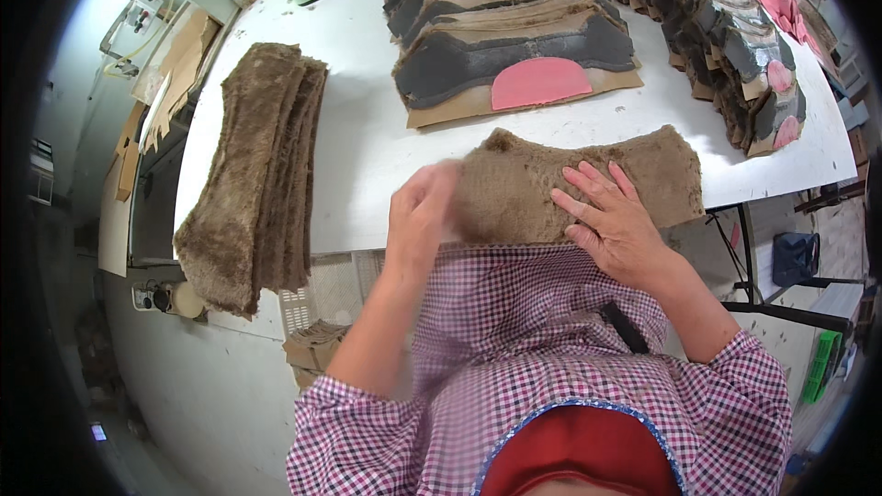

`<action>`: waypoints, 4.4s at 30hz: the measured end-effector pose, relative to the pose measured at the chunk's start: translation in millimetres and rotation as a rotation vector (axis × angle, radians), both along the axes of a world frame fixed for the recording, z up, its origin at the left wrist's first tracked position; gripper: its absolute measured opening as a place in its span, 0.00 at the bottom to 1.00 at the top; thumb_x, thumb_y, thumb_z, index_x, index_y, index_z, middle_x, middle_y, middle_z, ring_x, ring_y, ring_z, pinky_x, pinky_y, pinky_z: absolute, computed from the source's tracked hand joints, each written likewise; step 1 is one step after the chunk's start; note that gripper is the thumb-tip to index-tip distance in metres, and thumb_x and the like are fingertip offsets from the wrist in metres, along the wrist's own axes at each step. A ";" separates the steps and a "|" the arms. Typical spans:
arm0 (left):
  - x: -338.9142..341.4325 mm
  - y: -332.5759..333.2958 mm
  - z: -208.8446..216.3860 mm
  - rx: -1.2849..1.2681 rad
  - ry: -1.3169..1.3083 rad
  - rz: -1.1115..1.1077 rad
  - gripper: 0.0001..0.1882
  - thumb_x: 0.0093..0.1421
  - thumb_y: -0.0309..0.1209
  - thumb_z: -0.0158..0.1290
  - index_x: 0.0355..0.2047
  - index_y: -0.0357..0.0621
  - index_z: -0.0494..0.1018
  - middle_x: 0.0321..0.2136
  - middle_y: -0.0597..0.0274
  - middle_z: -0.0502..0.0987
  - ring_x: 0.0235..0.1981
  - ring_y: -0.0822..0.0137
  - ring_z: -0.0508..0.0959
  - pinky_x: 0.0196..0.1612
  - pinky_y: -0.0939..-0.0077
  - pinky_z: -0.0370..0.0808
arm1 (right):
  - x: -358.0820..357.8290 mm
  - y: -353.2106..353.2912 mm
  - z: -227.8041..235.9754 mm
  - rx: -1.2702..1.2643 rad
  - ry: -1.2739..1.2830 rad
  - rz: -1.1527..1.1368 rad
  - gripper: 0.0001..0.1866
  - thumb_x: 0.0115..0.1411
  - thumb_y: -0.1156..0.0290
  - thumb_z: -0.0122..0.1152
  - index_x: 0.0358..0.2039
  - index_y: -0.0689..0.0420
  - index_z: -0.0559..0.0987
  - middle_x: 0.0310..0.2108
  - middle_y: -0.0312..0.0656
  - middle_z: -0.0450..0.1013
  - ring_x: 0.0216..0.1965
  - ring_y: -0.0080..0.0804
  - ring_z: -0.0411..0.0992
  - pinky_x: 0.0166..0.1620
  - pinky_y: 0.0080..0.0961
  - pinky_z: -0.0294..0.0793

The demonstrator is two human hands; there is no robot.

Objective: The person repeatedly picks up individual fabric pieces from a stack on a table, unfolds them, and inspects the edges and seams by hand. After inspection, each piece is placed back on the table. The person handles the pieces one at a time throughout the clip.

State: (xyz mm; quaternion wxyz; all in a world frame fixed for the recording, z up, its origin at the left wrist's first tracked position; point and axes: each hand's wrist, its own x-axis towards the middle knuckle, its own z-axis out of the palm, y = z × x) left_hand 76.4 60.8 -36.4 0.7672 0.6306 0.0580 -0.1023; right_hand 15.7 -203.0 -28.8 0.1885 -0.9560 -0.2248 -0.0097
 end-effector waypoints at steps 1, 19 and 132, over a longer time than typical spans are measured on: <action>9.0 1.0 1.6 0.178 -0.004 -0.037 0.12 0.61 0.30 0.55 0.40 0.32 0.76 0.35 0.60 0.78 0.37 0.72 0.75 0.38 0.76 0.73 | 0.6 0.1 0.8 0.000 -0.002 0.007 0.24 0.65 0.58 0.53 0.60 0.49 0.70 0.64 0.43 0.60 0.68 0.39 0.53 0.70 0.45 0.41; 20.5 -17.1 -17.2 1.122 -0.523 -0.028 0.08 0.58 0.26 0.54 0.31 0.39 0.65 0.32 0.52 0.72 0.36 0.49 0.73 0.37 0.56 0.71 | 9.2 5.3 8.2 0.022 -0.022 -0.025 0.32 0.64 0.50 0.50 0.60 0.61 0.67 0.65 0.47 0.58 0.68 0.40 0.53 0.70 0.42 0.42; 48.4 -90.2 23.5 0.933 -1.199 -0.316 0.06 0.53 0.26 0.53 0.33 0.43 0.74 0.31 0.56 0.76 0.34 0.55 0.76 0.37 0.64 0.75 | 144.9 11.0 11.0 1.098 0.484 -0.402 0.17 0.62 0.60 0.59 0.43 0.61 0.78 0.38 0.36 0.76 0.39 0.18 0.70 0.44 0.18 0.70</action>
